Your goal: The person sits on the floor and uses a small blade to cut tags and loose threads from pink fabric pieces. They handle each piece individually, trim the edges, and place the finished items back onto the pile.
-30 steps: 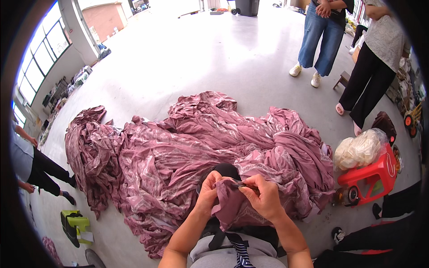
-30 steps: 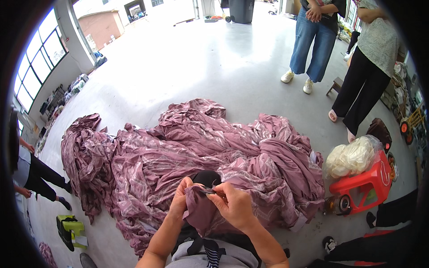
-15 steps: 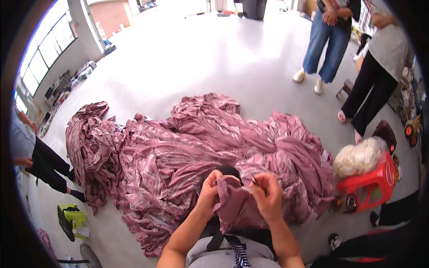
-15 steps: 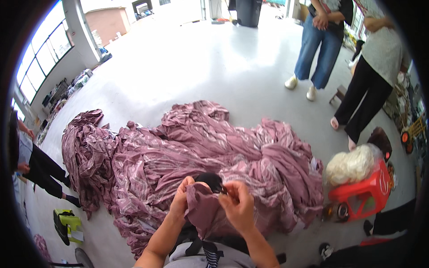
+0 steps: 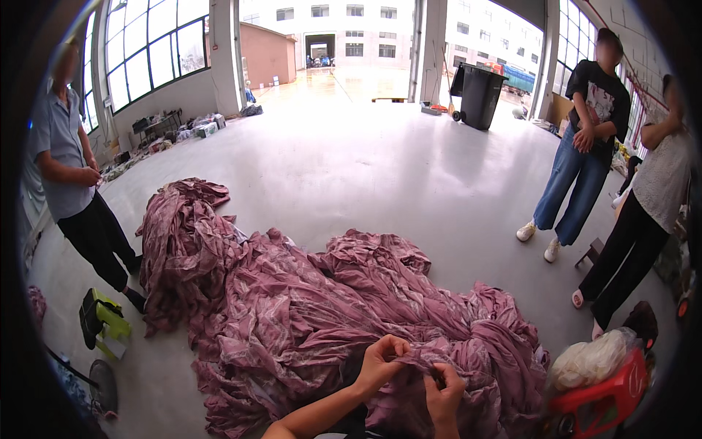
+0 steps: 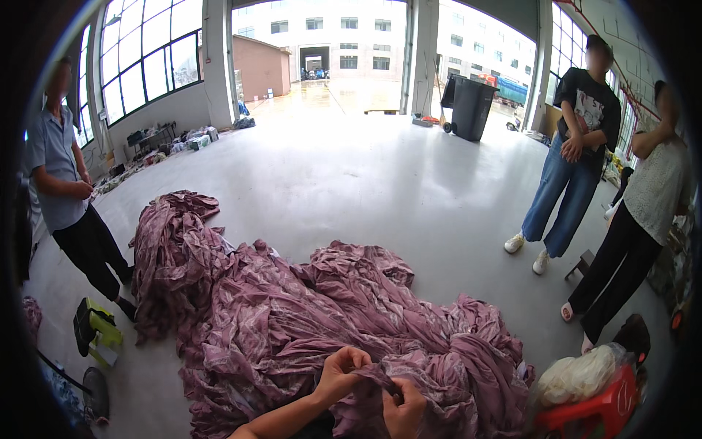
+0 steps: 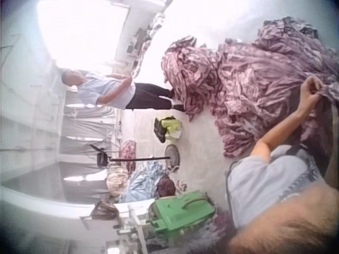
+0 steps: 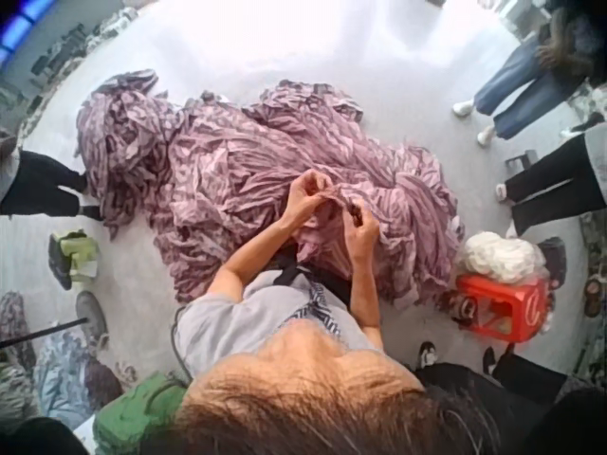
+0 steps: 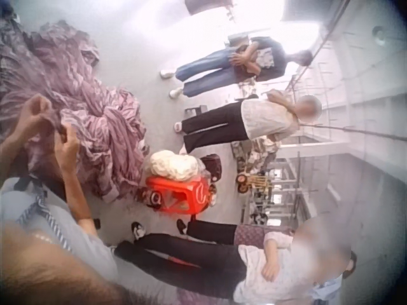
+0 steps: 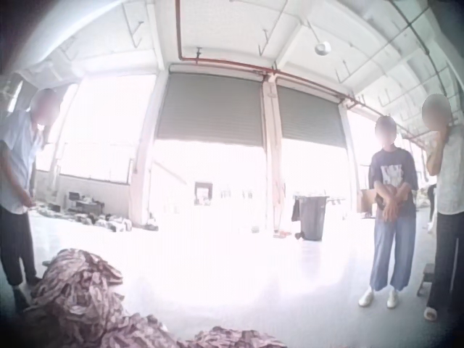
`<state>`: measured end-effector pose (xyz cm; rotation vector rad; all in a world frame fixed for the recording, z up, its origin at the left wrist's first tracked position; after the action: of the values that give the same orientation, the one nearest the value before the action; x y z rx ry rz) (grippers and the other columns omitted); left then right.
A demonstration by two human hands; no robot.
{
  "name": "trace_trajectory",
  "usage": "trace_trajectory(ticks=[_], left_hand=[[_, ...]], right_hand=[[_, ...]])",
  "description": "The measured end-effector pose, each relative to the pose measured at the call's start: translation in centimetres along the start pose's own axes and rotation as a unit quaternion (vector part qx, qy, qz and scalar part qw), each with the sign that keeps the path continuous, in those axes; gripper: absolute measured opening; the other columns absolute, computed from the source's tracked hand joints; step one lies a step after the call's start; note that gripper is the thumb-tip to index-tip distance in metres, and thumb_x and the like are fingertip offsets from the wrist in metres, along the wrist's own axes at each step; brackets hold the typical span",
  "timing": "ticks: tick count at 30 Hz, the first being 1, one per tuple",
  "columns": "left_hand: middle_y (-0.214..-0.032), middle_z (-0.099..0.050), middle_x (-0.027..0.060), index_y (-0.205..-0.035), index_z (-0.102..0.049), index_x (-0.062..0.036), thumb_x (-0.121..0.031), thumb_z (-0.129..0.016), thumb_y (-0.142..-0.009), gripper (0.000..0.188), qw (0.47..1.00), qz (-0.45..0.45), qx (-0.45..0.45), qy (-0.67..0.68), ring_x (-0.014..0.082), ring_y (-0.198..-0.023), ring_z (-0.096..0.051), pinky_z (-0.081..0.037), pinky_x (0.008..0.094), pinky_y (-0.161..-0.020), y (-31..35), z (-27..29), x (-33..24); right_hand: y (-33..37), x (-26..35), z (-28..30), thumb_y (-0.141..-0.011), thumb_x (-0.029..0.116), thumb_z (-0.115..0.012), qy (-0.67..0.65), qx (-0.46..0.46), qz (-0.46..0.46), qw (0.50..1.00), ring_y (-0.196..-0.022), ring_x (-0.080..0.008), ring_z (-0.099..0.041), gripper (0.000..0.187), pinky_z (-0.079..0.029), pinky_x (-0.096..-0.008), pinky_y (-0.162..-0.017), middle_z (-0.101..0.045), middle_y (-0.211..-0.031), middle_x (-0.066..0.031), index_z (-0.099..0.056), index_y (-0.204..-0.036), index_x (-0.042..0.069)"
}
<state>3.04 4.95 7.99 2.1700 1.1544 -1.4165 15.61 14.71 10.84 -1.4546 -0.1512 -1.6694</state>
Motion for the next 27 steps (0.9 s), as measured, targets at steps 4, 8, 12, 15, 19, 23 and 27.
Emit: trace_trajectory(ticks=[4,8,12,15,19,23,27], left_hand=[[-0.089,-0.061,0.0042,-0.091,-0.060,0.0018,0.008,-0.060,-0.077,0.015,0.971,-0.005,0.041,-0.236,0.0108,-0.081,-0.058,-0.047,0.0219,-0.072,-0.6,-1.1,-3.4],[-0.089,-0.063,0.0081,-0.090,-0.064,0.0058,0.002,-0.054,-0.074,0.018,0.942,-0.052,0.163,-0.289,0.0172,-0.084,-0.060,-0.046,0.0247,-0.075,-1.3,-0.3,-4.3],[-0.086,-0.063,0.0054,-0.086,-0.063,0.0056,-0.003,-0.049,-0.072,0.021,0.972,0.128,0.169,-0.099,0.0137,-0.081,-0.058,-0.045,0.0235,-0.076,-1.3,0.8,-2.8],[-0.080,-0.062,0.0046,-0.081,-0.061,0.0026,-0.005,-0.050,-0.070,0.017,0.955,0.239,0.174,0.033,0.0115,-0.074,-0.057,-0.044,0.0222,-0.072,-1.2,0.8,-2.3],[-0.082,-0.062,0.0035,-0.082,-0.061,0.0017,-0.006,-0.050,-0.072,0.017,0.946,0.251,0.181,0.097,0.0116,-0.074,-0.057,-0.044,0.0219,-0.072,-1.2,0.8,-2.2],[-0.084,-0.062,0.0022,-0.087,-0.061,-0.0003,-0.010,-0.055,-0.079,0.015,0.947,0.256,0.184,0.062,0.0103,-0.076,-0.057,-0.044,0.0218,-0.072,-1.9,0.4,-2.8],[-0.084,-0.059,-0.0055,-0.090,-0.063,-0.0051,-0.020,-0.058,-0.091,0.016,0.962,0.240,0.130,0.006,0.0031,-0.079,-0.053,-0.042,0.0200,-0.073,-2.0,0.4,-2.6]], right_hand=[[-0.5,-1.4,0.8,-0.083,0.009,-0.067,-0.155,0.025,-0.136,0.978,-0.066,-0.0021,-0.046,0.013,-0.036,-0.0186,-0.056,-0.054,-0.073,0.0050,-0.060,-0.090,0.000],[-2.2,0.5,2.0,-0.085,0.006,-0.064,-0.138,0.094,-0.137,0.977,-0.059,-0.0007,-0.041,0.009,-0.032,-0.0182,-0.050,-0.051,-0.066,0.0073,-0.062,-0.088,-0.002],[-3.4,0.8,3.3,-0.087,0.010,-0.064,-0.172,0.201,-0.175,0.948,-0.060,0.0001,-0.039,0.011,-0.029,-0.0180,-0.052,-0.048,-0.065,0.0087,-0.061,-0.082,0.000],[-3.8,1.2,3.8,-0.088,0.018,-0.066,-0.207,0.240,-0.194,0.928,-0.058,-0.0001,-0.035,0.021,-0.025,-0.0190,-0.051,-0.044,-0.063,0.0103,-0.058,-0.075,0.004],[-3.8,0.5,4.0,-0.088,0.021,-0.066,-0.264,0.226,-0.211,0.914,-0.058,-0.0005,-0.034,0.023,-0.024,-0.0199,-0.052,-0.043,-0.063,0.0105,-0.057,-0.073,0.006],[-4.4,0.7,4.0,-0.089,0.021,-0.066,-0.267,0.158,-0.216,0.926,-0.059,-0.0009,-0.034,0.024,-0.024,-0.0207,-0.053,-0.042,-0.064,0.0108,-0.055,-0.071,0.008],[-5.3,-0.7,3.6,-0.088,0.020,-0.067,-0.253,0.135,-0.227,0.931,-0.060,-0.0008,-0.034,0.023,-0.023,-0.0210,-0.054,-0.041,-0.065,0.0112,-0.055,-0.072,0.009]])
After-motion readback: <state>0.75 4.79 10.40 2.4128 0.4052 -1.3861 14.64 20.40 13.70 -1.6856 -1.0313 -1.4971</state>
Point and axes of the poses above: each hand's wrist, its own y-axis away from the middle knuckle, its own z-axis out of the back of the hand, x = y × z, the point moved 2 cm from there along -y, towards the middle knuckle
